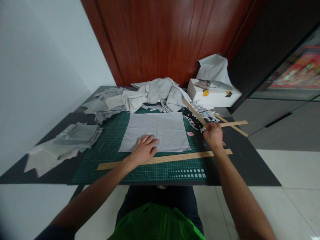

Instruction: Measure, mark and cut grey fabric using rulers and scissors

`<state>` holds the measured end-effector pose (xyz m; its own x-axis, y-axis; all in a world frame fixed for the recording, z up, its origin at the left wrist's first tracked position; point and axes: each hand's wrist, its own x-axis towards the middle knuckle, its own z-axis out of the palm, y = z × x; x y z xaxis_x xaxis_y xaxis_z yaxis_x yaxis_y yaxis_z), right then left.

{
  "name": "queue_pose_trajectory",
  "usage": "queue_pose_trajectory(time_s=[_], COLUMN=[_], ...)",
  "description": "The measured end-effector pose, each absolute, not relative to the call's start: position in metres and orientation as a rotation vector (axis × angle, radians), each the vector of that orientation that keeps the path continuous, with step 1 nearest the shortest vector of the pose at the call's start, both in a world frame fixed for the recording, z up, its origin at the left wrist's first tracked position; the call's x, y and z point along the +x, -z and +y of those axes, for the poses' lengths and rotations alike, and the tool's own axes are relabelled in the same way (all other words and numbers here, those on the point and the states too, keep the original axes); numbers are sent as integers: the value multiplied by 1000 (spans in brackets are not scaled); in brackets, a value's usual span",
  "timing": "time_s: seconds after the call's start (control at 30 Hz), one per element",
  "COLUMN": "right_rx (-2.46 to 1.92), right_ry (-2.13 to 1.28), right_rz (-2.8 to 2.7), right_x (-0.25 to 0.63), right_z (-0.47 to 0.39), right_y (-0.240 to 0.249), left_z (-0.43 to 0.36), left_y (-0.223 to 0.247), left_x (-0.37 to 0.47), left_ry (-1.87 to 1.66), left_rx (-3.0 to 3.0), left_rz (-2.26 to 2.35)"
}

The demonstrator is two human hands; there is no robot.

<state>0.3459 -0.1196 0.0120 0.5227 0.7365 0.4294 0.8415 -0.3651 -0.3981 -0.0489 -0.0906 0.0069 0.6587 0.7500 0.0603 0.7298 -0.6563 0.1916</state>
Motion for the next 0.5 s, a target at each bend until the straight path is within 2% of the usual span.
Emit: queue_pose_trajectory(time_s=[0.17, 0.37, 0.5], right_rx=[-2181, -2227, -2189], right_ry=[-12, -43, -118], right_rz=[-1350, -1549, -1778], right_x=[317, 287, 272], right_z=[-115, -101, -87], right_y=[-21, -25, -26], left_z=[-91, -96, -84], left_y=[-17, -38, -45], left_x=[-48, -5, 12], left_ry=[-204, -305, -295], left_rx=[2725, 2737, 2642], left_rz=[1245, 1185, 1512])
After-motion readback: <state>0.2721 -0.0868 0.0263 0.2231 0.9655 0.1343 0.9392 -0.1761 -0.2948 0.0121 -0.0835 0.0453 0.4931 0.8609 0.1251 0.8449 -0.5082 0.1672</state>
